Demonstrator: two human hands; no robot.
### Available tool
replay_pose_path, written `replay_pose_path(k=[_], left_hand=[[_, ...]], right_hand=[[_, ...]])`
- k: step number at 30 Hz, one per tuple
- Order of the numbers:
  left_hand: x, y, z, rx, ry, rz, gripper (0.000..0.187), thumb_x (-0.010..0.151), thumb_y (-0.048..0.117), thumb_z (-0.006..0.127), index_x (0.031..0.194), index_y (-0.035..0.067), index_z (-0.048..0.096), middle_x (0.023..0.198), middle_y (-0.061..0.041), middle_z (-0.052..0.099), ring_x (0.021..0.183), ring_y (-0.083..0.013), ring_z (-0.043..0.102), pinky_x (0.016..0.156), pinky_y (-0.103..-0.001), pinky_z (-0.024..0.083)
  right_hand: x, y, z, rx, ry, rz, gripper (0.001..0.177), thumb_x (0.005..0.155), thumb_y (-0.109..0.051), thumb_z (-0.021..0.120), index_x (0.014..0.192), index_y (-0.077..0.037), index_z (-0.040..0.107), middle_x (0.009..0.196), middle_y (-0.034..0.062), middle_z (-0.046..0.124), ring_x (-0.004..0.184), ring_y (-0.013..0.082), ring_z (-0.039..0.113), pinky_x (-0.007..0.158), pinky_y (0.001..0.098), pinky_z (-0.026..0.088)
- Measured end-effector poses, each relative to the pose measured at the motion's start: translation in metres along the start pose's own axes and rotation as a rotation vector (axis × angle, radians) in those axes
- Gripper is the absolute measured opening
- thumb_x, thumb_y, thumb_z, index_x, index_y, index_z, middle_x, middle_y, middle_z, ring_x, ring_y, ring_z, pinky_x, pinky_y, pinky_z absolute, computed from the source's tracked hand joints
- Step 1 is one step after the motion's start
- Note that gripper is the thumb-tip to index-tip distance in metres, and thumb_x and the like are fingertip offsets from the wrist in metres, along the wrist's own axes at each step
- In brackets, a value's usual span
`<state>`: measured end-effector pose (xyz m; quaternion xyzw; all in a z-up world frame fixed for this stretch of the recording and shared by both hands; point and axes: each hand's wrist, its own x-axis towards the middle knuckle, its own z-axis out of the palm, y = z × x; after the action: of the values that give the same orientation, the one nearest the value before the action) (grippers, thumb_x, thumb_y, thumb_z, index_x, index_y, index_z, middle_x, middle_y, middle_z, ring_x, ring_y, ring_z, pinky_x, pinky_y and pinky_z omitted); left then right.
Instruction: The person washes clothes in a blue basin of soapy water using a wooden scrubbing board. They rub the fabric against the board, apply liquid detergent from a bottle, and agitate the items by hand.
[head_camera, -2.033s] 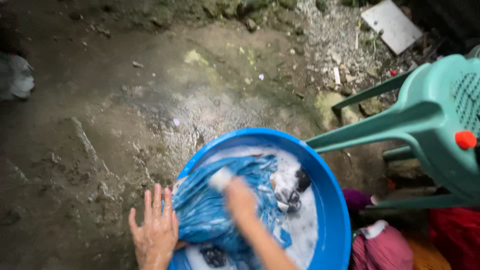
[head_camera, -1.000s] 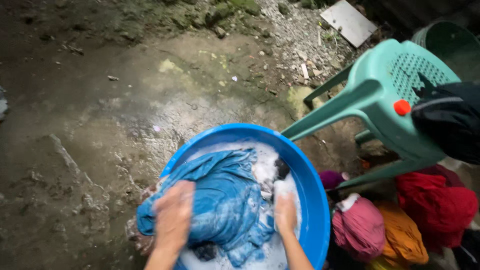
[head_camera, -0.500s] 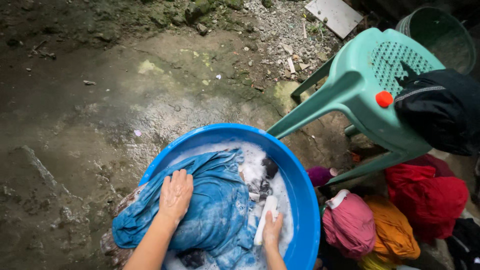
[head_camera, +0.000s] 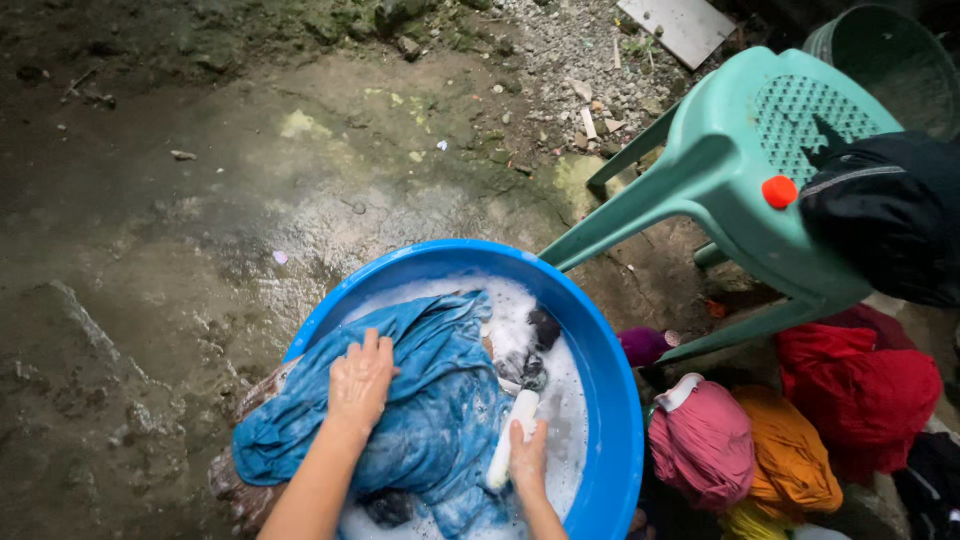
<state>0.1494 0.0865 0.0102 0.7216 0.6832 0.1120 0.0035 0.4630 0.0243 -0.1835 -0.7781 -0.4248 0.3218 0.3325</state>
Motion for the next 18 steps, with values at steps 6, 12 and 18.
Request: replay_pose_path(k=[6, 12, 18], left_hand=[[0.006, -0.005, 0.000, 0.049, 0.004, 0.064, 0.018, 0.082, 0.010, 0.065, 0.099, 0.015, 0.067, 0.106, -0.011, 0.066, 0.089, -0.0289, 0.067, 0.071, -0.044, 0.055], [-0.011, -0.024, -0.025, -0.484, 0.200, -0.391, 0.008, 0.097, 0.014, 0.064, 0.102, 0.009, 0.069, 0.100, -0.020, 0.065, 0.097, -0.0406, 0.064, 0.082, -0.050, 0.051], [-0.043, 0.035, -0.106, -0.514, -0.020, -0.022, 0.018, 0.084, 0.011, 0.063, 0.101, 0.011, 0.070, 0.099, -0.018, 0.066, 0.092, -0.0384, 0.066, 0.074, -0.046, 0.052]], right_hand=[[0.022, 0.009, -0.041, 0.004, 0.046, 0.005, 0.048, 0.091, -0.043, 0.062, 0.119, -0.005, 0.057, 0.108, 0.0230, 0.071, 0.097, 0.0380, 0.070, 0.086, 0.0458, 0.052], [0.000, -0.065, -0.069, -0.397, 0.129, -0.116, 0.086, 0.079, -0.036, 0.076, 0.155, -0.014, 0.042, 0.143, 0.0267, 0.047, 0.128, 0.0465, 0.045, 0.103, 0.0538, 0.035], [-0.033, -0.219, -0.065, -0.257, -0.383, -1.005, 0.099, 0.056, -0.019, 0.095, 0.146, -0.022, 0.055, 0.156, 0.0138, 0.047, 0.140, 0.0379, 0.047, 0.114, 0.0461, 0.039]])
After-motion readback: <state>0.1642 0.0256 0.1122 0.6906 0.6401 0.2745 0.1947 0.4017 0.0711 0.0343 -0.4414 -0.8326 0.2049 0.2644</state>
